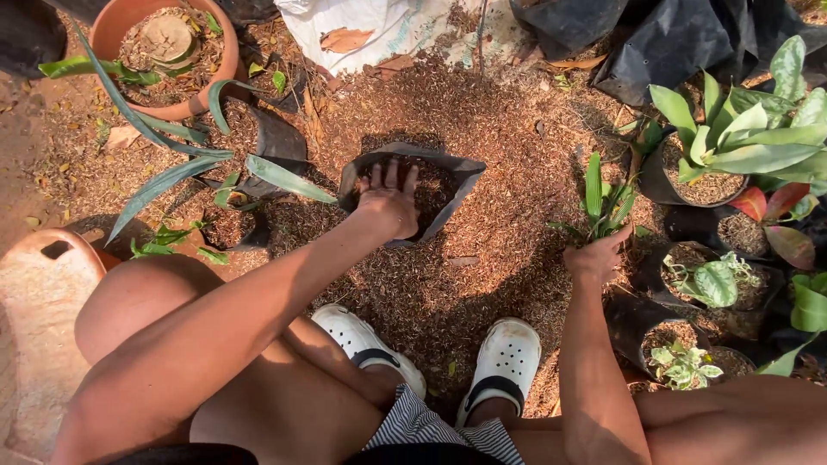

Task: The person fills a black plastic bag with soil by hand, places a small green plant inside, and packs more soil around the roots to secure it. They then move the potted plant aside and reach for another bag.

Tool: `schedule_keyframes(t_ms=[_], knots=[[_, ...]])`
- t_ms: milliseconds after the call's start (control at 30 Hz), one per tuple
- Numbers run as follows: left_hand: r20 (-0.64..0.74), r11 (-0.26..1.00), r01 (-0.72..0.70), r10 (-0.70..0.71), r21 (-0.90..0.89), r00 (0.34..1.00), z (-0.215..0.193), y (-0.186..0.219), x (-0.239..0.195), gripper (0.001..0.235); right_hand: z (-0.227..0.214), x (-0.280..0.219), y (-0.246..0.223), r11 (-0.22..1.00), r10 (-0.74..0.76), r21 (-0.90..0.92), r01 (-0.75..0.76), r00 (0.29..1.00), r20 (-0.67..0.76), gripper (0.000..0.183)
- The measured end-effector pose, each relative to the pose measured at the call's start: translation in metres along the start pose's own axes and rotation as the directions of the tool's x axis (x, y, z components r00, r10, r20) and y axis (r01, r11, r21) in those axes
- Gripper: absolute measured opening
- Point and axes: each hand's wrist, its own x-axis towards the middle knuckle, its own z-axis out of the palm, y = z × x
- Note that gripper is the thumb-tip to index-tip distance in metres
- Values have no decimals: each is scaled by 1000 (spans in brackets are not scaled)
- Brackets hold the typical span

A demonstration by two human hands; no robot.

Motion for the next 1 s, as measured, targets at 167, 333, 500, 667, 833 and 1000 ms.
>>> schedule_keyframes(t_ms=[167, 333, 500, 667, 833, 1000], knots=[[88, 994, -100, 104, -51, 991, 10, -13, 4, 90, -5, 0, -5, 999, -46, -23, 43, 991, -128, 74], [-61, 950, -294, 301, 105, 952, 14, -9, -8, 86, -15, 29, -11, 965, -161, 187, 185, 978, -136, 25], [25, 971, -185, 183, 154, 983, 16, -5, -29, 76, -28, 19, -43, 789, -316, 390, 475, 858, -405, 73], [-129, 997, -35, 44, 68, 991, 8, -16, -8, 68, 9, -99, -58, 671, -542, 271, 690, 706, -456, 69], [-86, 997, -30, 37, 72, 996, -5, -10, -3, 63, 18, -198, -55, 427, -904, 33, 904, 427, -18, 50], [-65, 974, -200, 208, 107, 976, -30, -2, -65, 53, 19, -201, -41, 283, -933, -196, 939, 316, 170, 27]])
